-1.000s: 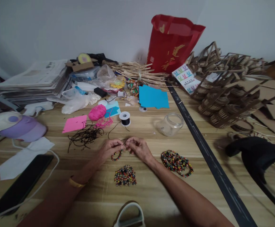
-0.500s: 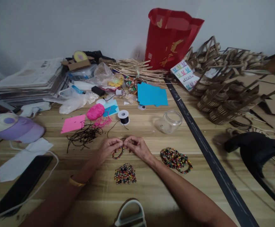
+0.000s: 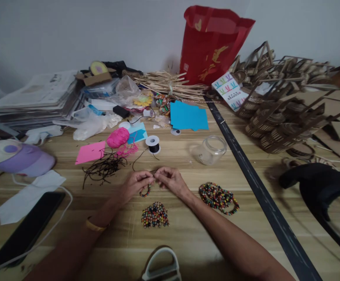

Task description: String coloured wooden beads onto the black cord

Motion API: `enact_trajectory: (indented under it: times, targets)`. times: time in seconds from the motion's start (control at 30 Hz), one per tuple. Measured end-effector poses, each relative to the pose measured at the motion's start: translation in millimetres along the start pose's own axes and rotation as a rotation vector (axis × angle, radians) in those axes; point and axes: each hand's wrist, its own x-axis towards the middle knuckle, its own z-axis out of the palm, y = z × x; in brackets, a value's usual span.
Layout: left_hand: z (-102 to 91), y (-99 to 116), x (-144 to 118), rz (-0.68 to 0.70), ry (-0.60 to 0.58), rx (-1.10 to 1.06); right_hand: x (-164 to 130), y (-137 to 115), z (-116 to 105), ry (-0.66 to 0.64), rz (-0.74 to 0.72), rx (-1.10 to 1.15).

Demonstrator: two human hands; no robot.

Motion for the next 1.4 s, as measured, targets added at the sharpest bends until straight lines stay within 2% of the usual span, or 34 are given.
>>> enact_trajectory:
  times: [0.4,0.7,0.87,1.23,1.4]
  targets:
    - [3.1,-6.0,1.9,0.027,-0.025,0.043,0.7,-2.3,4.0,-0.002,-0.039,0.016]
    - [4.7,-8.3,3.5,0.111,0.054,0.161,1.2,-1.8,2.4,-0.009,-0.016,0.019]
    - [5.8,-7.5,2.7,0.104,0.091,0.238,2.2,1.8,1.5,0.007,0.004,0.037]
    - [2.1,-7.5,1.3,0.057,-0.013,0.303,1.8,8.8,2.9,0.07,-0.019,-0.008]
    - [0.8,-8.0,2.0,0.078,-0.022,0.235,2.3,12.6,3.1,0.096,-0.017,-0.03]
